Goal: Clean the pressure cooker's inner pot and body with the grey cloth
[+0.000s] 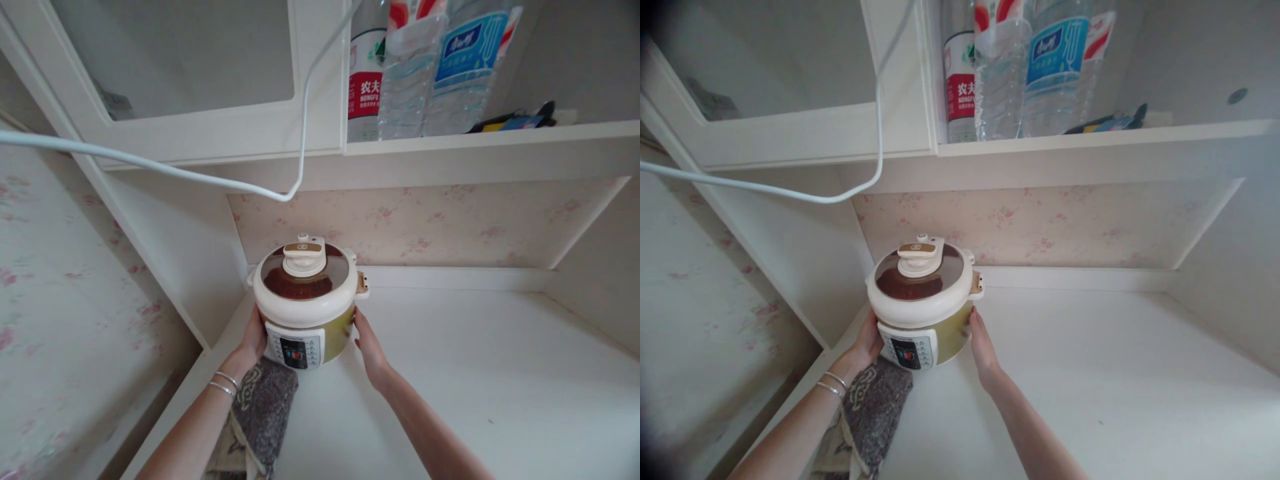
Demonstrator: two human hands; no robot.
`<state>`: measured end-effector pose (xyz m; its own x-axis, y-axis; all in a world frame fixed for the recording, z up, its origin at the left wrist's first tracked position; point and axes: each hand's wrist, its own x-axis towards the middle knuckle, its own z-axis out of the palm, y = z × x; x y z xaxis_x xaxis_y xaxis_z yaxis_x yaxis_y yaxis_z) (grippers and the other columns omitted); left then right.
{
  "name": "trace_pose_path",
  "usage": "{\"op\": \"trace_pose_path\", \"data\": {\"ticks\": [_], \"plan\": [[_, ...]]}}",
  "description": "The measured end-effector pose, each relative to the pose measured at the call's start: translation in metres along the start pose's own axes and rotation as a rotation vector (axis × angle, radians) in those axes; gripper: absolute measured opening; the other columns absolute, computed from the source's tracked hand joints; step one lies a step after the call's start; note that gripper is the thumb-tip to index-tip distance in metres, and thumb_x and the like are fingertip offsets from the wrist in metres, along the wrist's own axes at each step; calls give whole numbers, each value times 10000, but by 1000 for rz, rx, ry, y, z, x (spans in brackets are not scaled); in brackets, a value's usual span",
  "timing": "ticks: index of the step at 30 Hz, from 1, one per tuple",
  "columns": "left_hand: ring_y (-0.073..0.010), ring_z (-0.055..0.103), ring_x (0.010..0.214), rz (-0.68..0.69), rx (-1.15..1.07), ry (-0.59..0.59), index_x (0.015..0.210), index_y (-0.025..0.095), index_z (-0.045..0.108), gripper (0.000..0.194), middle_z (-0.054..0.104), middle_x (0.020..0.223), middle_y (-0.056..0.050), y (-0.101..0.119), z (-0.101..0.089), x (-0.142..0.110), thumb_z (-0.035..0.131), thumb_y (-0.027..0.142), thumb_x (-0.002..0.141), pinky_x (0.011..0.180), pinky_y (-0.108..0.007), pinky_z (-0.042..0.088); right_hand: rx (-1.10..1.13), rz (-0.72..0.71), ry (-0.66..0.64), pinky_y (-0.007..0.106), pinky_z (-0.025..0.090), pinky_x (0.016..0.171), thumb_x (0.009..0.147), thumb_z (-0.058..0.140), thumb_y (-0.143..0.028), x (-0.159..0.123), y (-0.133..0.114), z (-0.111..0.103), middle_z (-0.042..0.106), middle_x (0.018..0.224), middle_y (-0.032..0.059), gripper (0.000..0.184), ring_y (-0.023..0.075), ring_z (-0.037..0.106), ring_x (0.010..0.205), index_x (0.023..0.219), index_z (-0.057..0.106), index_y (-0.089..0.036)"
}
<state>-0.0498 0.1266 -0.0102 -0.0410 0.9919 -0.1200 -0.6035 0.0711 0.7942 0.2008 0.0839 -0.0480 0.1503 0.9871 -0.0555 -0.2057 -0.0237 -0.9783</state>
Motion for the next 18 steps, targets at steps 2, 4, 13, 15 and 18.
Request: {"op": "trace_pose_path", "data": {"ticks": [2, 4, 13, 15, 18], "plan": [[-250, 510, 1229, -74, 6, -53, 1177, 148, 617, 426, 644, 1213, -83, -3, 3, 9, 461, 428, 897, 1062, -425, 375, -4, 4, 9, 431, 130, 1148, 855, 405, -654, -7, 1, -8, 341, 1495, -61, 575, 204, 260, 1389, 1371, 421, -401], [-248, 508, 1233, -105, 10, -82, 1210, 143, 598, 463, 633, 1231, -85, -8, 7, 14, 460, 453, 895, 1072, -426, 363, -3, 3, 28, 425, 136, 1149, 848, 418, -658, -8, -1, -14, 328, 1501, -55, 595, 210, 257, 1392, 1378, 417, -388], [-137, 322, 1369, -4, 102, -59, 1378, 238, 444, 524, 432, 1445, -9, -61, 39, -17, 311, 511, 951, 1154, -298, 217, 28, -63, 153, 415, 327, 1053, 877, 367, -604, 26, -31, -44, 511, 1378, -44, 497, 230, 390, 1309, 1273, 548, -363], [-140, 305, 1378, -22, 106, -123, 1397, 261, 417, 547, 410, 1458, 4, -68, 43, -22, 304, 540, 941, 1160, -306, 208, 19, -48, 189, 414, 351, 1030, 873, 373, -591, 27, -32, -53, 534, 1356, -34, 491, 238, 416, 1286, 1244, 575, -343], [-148, 312, 1375, -63, 132, -158, 1377, 256, 452, 546, 417, 1452, 7, -71, 50, -18, 293, 544, 941, 1162, -312, 204, 11, -53, 244, 399, 391, 987, 865, 376, -588, 15, -28, -62, 543, 1346, -42, 486, 238, 435, 1267, 1246, 567, -352]]}}
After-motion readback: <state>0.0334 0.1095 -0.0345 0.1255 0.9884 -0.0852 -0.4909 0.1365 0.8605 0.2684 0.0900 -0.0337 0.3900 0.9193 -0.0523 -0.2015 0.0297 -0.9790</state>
